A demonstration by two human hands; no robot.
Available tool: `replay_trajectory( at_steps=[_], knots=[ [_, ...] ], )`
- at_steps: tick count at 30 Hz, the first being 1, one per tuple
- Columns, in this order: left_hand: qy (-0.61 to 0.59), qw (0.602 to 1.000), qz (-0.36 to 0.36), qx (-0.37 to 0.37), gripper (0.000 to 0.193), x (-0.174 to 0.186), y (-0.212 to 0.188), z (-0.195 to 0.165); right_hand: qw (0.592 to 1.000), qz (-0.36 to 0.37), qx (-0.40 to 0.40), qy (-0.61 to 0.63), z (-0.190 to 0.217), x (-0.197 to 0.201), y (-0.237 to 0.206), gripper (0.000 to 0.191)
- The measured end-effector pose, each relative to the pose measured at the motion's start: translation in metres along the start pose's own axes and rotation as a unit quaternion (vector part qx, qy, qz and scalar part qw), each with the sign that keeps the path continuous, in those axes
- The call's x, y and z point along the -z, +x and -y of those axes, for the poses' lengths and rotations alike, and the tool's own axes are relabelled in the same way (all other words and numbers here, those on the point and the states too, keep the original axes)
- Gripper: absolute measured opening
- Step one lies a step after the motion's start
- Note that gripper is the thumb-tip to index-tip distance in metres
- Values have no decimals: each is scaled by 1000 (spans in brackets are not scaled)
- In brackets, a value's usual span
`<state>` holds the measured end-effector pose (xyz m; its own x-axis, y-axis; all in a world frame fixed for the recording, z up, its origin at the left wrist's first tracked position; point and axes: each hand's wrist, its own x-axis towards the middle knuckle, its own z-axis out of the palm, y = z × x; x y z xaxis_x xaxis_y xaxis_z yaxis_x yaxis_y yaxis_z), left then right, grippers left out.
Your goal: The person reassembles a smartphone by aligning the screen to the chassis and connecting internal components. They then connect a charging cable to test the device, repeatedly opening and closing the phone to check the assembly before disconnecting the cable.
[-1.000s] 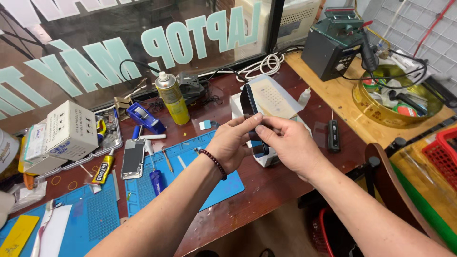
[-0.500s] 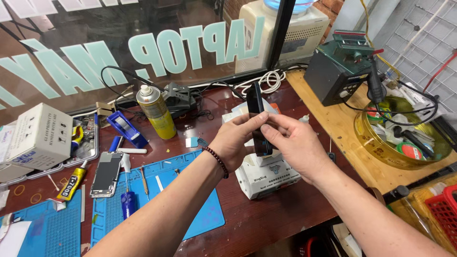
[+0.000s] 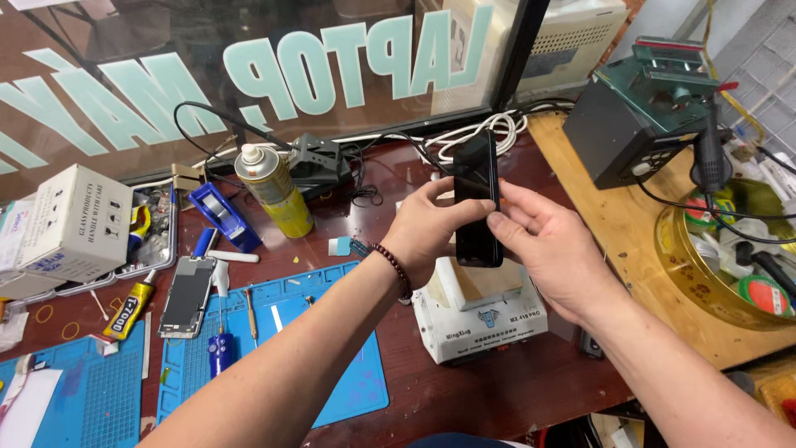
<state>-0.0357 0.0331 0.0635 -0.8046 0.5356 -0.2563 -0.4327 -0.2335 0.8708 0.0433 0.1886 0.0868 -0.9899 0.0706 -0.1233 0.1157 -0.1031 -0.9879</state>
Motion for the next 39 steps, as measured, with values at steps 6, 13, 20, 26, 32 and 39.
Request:
replay_trajectory(
  at_steps=[6,13,20,26,32,39],
  knots=[
    [79,993,-82,9,68,-9,5,-2,998,56,-21,-4,2,16,15,51],
    [84,981,-177,9,72,-9,10,0,993,115,-37,9,2,26,36,50],
    [11,991,-128,-24,47,3,6,2,983,145,-65,96,-7,36,54,50],
    [38,979,-195,-41,34,7,18,13,968,119,-160,151,-22,47,55,43],
    [49,976,-214,9,30,30,32,23,962,98,-180,182,-35,50,50,37],
    [18,981,-190,39,34,41,35,28,955,43,-213,204,-45,43,42,38]
  ],
)
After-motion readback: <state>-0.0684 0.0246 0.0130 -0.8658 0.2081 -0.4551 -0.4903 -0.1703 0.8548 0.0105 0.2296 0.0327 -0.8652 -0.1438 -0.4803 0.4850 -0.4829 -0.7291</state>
